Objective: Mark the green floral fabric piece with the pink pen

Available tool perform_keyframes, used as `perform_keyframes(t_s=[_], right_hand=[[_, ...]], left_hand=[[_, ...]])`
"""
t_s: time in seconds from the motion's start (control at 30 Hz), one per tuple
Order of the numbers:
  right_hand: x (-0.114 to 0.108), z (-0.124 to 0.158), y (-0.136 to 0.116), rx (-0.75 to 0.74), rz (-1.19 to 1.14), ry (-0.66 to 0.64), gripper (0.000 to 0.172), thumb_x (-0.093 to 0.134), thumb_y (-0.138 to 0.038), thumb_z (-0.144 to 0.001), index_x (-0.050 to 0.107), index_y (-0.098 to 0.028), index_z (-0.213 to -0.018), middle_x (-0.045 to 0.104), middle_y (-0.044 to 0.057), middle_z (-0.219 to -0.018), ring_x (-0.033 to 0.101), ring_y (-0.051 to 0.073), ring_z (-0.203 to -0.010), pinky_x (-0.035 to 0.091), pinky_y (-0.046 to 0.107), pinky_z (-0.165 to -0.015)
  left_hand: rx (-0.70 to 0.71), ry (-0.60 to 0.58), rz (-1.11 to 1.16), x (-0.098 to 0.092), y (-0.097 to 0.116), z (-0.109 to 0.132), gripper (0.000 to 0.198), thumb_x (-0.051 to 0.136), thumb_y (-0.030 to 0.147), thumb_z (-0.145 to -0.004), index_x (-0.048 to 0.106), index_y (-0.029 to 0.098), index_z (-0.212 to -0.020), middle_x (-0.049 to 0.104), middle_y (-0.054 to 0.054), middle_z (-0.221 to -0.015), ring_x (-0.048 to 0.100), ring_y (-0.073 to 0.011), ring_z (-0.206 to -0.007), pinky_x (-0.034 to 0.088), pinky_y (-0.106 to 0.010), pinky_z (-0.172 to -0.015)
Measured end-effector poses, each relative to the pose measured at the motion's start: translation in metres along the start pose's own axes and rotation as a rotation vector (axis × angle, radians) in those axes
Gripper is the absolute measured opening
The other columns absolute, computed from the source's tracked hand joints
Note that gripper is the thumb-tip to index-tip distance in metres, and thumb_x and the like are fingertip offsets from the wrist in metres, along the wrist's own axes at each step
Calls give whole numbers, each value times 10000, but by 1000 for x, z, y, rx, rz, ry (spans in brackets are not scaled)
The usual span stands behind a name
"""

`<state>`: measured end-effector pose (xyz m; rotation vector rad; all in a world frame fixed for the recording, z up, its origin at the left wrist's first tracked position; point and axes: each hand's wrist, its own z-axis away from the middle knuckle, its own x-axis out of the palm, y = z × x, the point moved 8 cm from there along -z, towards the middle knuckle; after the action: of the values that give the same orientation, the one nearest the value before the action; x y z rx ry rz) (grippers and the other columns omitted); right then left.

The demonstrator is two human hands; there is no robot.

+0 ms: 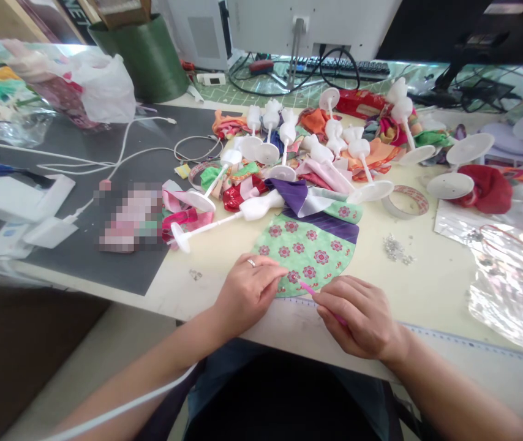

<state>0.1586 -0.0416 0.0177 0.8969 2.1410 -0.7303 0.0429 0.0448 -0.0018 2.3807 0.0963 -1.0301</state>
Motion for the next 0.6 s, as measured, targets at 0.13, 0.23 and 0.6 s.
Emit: perform_keyframes(t_s=[0.13,0.23,0.6], right_hand=[[1,-1,0,-5,9,-6,113,517,-118,-860,543,-144,-966,613,49,-725,561,157,-650,484,292,-567],[2,-2,0,-6,13,-18,107,515,-118,-861,544,-144,-960,614,50,-725,558,157,-649,483,294,-570],[0,-2,-1,-8,23,-7,120,521,-113,-852,551,-132,-967,612,48,-719,565,161,-646,480,291,-563]], left_hand=[[86,-7,-26,4,6,0,191,516,58,-847,657,150,-940,721,-58,-828,667,-180,-869,492,-358,-844],[139,-13,-34,8,11,-1,197,515,48,-833,643,156,-938,726,-45,-831,668,-191,-896,472,-382,-899],[134,-50,-56,13,7,-4,199,484,90,-869,648,172,-946,733,-47,-844,673,-191,-946,464,-382,-938]])
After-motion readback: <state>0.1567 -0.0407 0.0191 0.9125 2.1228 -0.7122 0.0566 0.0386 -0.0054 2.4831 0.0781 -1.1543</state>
